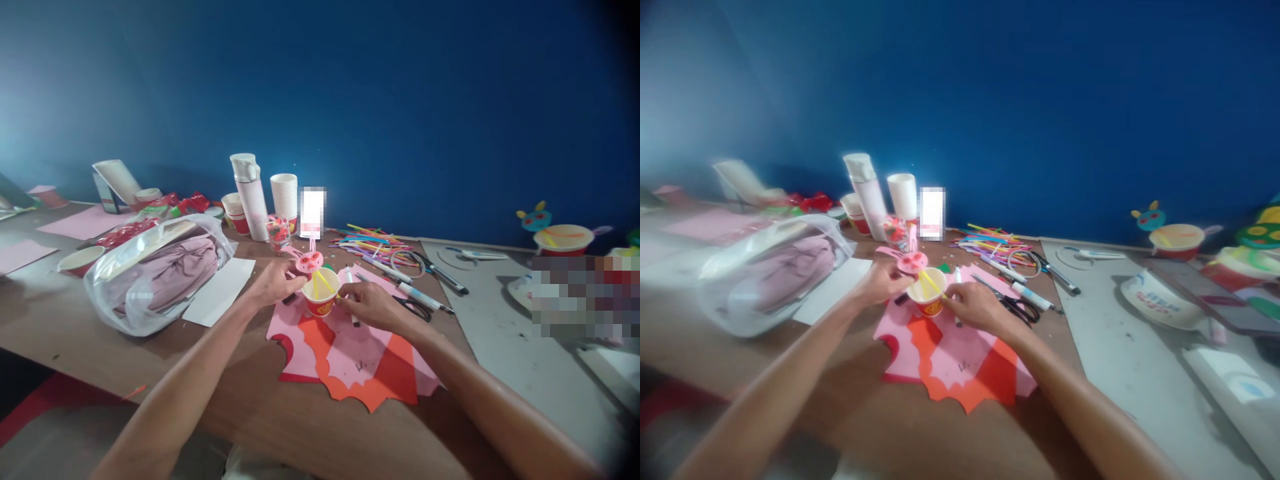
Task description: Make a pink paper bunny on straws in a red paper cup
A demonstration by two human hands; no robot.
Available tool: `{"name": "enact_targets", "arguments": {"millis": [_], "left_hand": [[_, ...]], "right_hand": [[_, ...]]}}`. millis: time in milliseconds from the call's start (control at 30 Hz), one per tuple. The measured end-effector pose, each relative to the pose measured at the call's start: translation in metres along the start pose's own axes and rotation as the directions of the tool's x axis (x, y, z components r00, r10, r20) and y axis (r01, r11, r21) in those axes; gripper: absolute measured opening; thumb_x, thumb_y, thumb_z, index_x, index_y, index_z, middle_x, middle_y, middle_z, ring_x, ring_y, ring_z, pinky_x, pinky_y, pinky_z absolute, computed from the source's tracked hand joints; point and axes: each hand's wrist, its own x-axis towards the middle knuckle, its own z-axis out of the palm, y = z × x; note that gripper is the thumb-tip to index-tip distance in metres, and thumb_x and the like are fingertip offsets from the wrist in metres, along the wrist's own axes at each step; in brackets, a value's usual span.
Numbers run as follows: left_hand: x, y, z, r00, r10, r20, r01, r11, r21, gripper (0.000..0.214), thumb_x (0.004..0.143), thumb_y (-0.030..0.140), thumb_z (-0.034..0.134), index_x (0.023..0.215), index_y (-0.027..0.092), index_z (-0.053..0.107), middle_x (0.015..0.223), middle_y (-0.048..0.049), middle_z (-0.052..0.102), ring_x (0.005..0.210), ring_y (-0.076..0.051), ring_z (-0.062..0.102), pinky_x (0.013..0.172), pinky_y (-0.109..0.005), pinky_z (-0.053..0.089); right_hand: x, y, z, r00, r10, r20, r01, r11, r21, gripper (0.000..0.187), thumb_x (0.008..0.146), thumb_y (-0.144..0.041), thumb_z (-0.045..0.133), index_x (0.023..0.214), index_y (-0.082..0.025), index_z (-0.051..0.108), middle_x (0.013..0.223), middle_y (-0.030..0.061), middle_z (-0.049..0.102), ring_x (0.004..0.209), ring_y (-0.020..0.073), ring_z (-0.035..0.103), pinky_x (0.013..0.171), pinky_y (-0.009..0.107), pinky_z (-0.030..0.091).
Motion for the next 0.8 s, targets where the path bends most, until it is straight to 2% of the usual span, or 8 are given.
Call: {"name": "enact_targets", "arguments": {"millis": [233,400,567,800], "left_hand": [[-0.001,0.002,0.002,0.998,0.047,-0.032,-0.045,0.998,0.038,0.018,0.071,0.019,0.057,0.080,0.016,0.071,0.083,-0.0015,0.070,0.070,-0.013,0.063,0.060,-0.019,0.048],[-0.001,0.002,0.004,1.000,-0.025,-0.006,0.025,0.998,0.053,0.017,0.073,0.025,0.058,0.071,0.014,0.070,0.073,-0.0020,0.069,0.058,-0.011,0.059,0.049,-0.017,0.044],[-0.001,0.006,0.003,1.000,0.000,-0.007,0.000,0.994,0.106,0.017,0.074,0.024,0.057,0.069,0.015,0.070,0.074,-0.0011,0.069,0.061,-0.010,0.060,0.052,-0.016,0.043],[-0.001,0.012,0.004,0.994,-0.102,0.030,0.100,0.993,0.070,0.018,0.073,0.024,0.058,0.074,0.015,0.072,0.068,-0.0013,0.070,0.057,-0.011,0.060,0.047,-0.016,0.043]], "right_hand": [[0.001,0.001,0.002,1.000,-0.010,-0.001,0.010,1.000,-0.006,0.028,0.081,-0.039,0.046,0.084,-0.022,0.068,0.065,0.0013,0.063,0.060,0.0138,0.053,0.053,0.023,0.031],[0.003,0.004,0.004,0.999,-0.047,-0.010,0.047,0.999,-0.006,0.026,0.081,-0.037,0.046,0.079,-0.022,0.067,0.063,0.0005,0.062,0.059,0.0133,0.052,0.053,0.023,0.030],[0.002,0.006,0.005,0.999,-0.053,-0.001,0.053,0.999,0.014,0.026,0.082,-0.038,0.046,0.079,-0.023,0.066,0.059,-0.0004,0.061,0.057,0.0131,0.052,0.053,0.023,0.031],[0.001,0.006,0.004,0.998,-0.056,0.000,0.056,0.998,0.014,0.026,0.082,-0.037,0.046,0.079,-0.022,0.066,0.058,-0.0001,0.063,0.056,0.0131,0.053,0.052,0.023,0.031]]}}
